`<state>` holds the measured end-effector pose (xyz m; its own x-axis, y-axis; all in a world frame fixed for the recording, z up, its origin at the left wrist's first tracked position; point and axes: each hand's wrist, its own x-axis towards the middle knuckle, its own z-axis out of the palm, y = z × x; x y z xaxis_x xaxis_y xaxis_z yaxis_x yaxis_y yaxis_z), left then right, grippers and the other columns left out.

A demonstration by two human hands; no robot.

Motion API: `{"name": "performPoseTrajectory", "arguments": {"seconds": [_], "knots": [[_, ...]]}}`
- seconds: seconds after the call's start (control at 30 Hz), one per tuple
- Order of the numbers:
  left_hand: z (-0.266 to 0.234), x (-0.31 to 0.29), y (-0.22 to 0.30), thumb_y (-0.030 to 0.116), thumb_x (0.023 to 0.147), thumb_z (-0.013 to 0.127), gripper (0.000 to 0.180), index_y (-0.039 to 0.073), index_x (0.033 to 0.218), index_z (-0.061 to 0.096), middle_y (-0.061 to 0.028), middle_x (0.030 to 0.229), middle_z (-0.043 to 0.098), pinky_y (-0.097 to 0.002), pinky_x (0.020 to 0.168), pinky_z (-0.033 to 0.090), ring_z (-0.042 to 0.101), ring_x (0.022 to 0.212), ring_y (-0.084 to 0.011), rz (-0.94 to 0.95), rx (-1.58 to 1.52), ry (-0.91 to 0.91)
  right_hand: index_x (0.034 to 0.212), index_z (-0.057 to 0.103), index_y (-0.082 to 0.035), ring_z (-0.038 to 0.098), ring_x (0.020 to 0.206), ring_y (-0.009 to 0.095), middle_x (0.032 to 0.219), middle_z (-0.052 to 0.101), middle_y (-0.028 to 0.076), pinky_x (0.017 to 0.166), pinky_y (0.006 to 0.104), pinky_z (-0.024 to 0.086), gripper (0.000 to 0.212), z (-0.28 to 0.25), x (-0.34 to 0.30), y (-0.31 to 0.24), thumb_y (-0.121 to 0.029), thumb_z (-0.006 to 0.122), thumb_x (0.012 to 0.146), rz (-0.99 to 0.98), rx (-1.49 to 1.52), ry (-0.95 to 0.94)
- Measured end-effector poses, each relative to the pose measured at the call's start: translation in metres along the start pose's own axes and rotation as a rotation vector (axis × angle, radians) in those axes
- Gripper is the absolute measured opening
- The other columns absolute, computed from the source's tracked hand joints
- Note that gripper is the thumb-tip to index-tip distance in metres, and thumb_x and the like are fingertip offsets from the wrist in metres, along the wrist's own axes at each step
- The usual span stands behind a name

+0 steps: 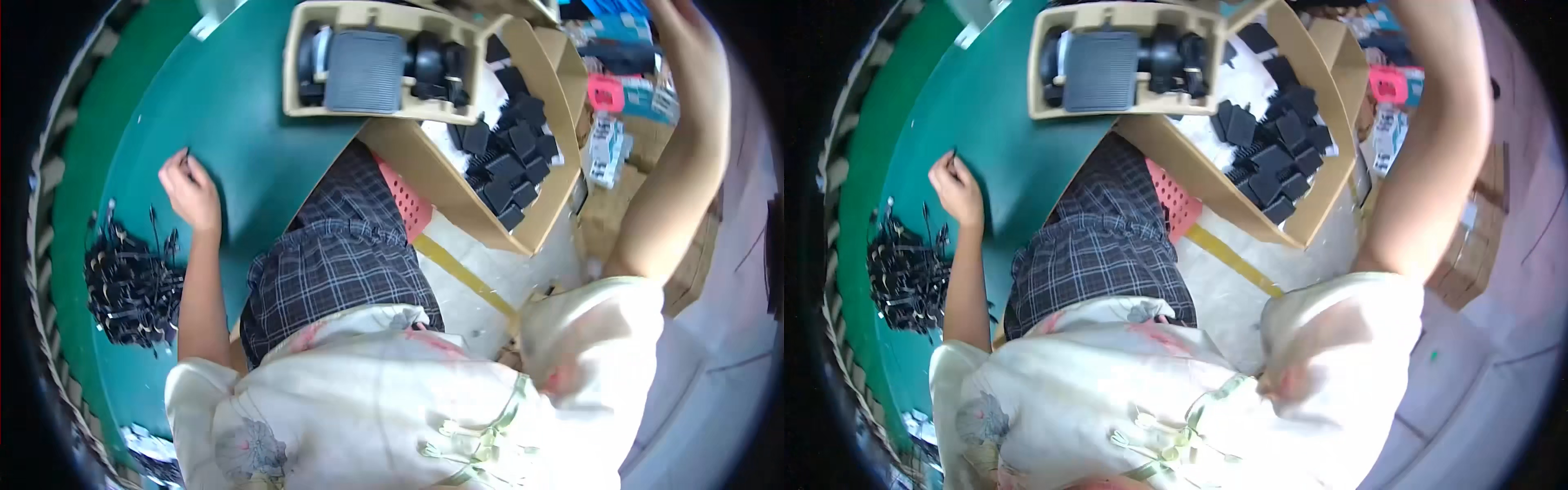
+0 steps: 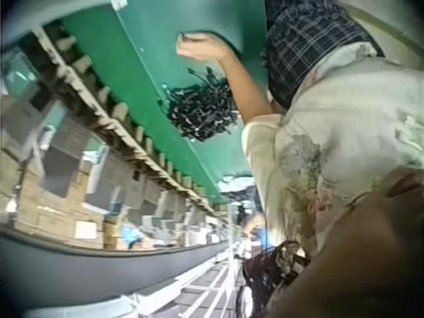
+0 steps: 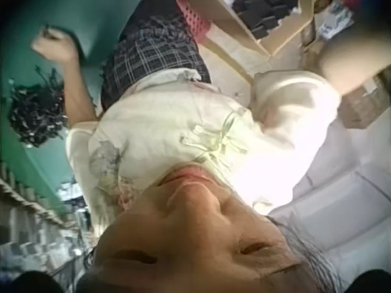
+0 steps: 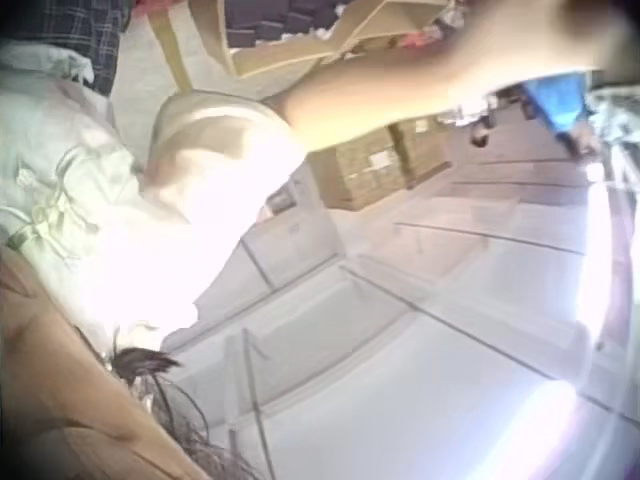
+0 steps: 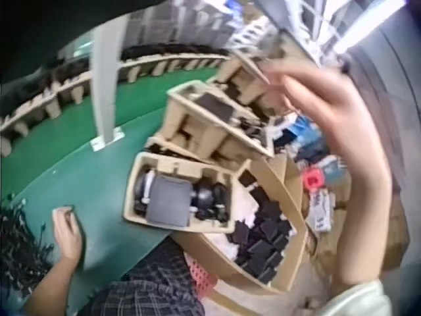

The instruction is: Packaging electronic devices, manuals, and accessories into shipping boxes on an assembly line.

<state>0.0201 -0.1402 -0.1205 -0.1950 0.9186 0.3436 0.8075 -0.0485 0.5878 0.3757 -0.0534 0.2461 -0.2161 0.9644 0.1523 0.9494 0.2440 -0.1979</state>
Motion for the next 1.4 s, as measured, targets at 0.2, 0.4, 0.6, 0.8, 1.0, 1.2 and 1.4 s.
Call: {"name": "performPoseTrajectory", "arguments": {"seconds": [0.2, 0.4, 0.6, 0.8, 1.0, 1.2, 1.4], "knots": [[-0.008, 0.002, 0.003, 0.01, 0.084, 0.053, 0.015, 0.002, 0.097, 0.055, -0.0127, 0.094, 0.053, -0.034, 0.069, 0.045, 0.054, 0.079, -0.0261, 0.071, 0.061, -0.055, 0.105, 0.058, -0.004, 0.055, 0.074, 0.012, 0.086, 0.061, 0.004, 0.07, 0.0245, 0.046, 0.027, 0.082, -0.224, 0.137, -0.019, 0.06, 0.083, 0.883, 0.593, 0.357], [-0.003, -0.003, 0.007, 0.004, 0.085, 0.05, 0.014, -0.001, 0.098, 0.054, -0.0158, 0.094, 0.052, -0.0344, 0.07, 0.045, 0.053, 0.081, -0.029, 0.146, 0.164, -0.122, 0.12, 0.047, -0.003, 0.051, 0.107, 0.026, 0.112, 0.055, 0.015, 0.091, 0.0358, 0.04, 0.06, 0.211, -0.341, 0.244, -0.02, 0.072, 0.069, 1.147, -0.002, 0.041], [-0.009, 0.002, 0.004, 0.008, 0.087, 0.048, 0.018, -0.003, 0.101, 0.052, -0.0165, 0.095, 0.05, -0.0337, 0.074, 0.043, 0.051, 0.082, -0.0273, 0.099, 0.227, -0.148, 0.13, 0.032, -0.006, 0.035, 0.123, 0.031, 0.131, 0.039, 0.017, 0.102, 0.0384, 0.029, 0.085, 0.232, -0.301, 0.321, -0.032, 0.076, 0.062, 0.903, -0.311, -0.133], [-0.002, -0.001, -0.006, 0.008, 0.088, 0.047, 0.019, -0.004, 0.102, 0.05, -0.0173, 0.096, 0.05, -0.0334, 0.075, 0.043, 0.051, 0.084, -0.0281, 0.091, 0.282, -0.149, 0.132, 0.03, -0.007, 0.032, 0.125, 0.028, 0.135, 0.034, 0.014, 0.104, 0.0406, 0.026, 0.096, 0.257, -0.265, 0.405, -0.039, 0.078, 0.055, 0.717, -0.335, -0.067], [-0.006, -0.001, -0.007, 0.009, 0.09, 0.045, 0.021, -0.004, 0.106, 0.048, -0.0161, 0.096, 0.049, -0.0323, 0.075, 0.043, 0.05, 0.083, -0.0264, 0.052, 0.29, -0.168, 0.125, 0.042, -0.013, 0.033, 0.123, 0.03, 0.127, 0.041, 0.011, 0.103, 0.0458, 0.023, 0.093, 0.269, -0.22, 0.394, -0.045, 0.08, 0.047, 0.793, -0.782, -0.918], [-0.001, -0.001, -0.004, 0.009, 0.09, 0.045, 0.022, -0.004, 0.107, 0.048, -0.0173, 0.097, 0.05, -0.0332, 0.072, 0.043, 0.051, 0.082, -0.0267, 0.095, 0.34, -0.15, 0.124, 0.044, -0.021, 0.034, 0.121, 0.034, 0.122, 0.045, 0.011, 0.099, 0.049, 0.028, 0.085, 0.262, -0.248, 0.418, -0.043, 0.079, 0.05, 0.703, -0.629, -0.866], [-0.002, -0.002, -0.003, 0.01, 0.09, 0.044, 0.02, -0.002, 0.105, 0.049, -0.0169, 0.095, 0.051, -0.0351, 0.068, 0.045, 0.052, 0.08, -0.0287, 0.125, 0.436, -0.146, 0.122, 0.046, -0.023, 0.039, 0.113, 0.044, 0.111, 0.054, 0.013, 0.085, 0.0564, 0.038, 0.045, 0.291, -0.255, 0.402, -0.029, 0.057, 0.079, 0.851, -0.665, -0.889]]}}
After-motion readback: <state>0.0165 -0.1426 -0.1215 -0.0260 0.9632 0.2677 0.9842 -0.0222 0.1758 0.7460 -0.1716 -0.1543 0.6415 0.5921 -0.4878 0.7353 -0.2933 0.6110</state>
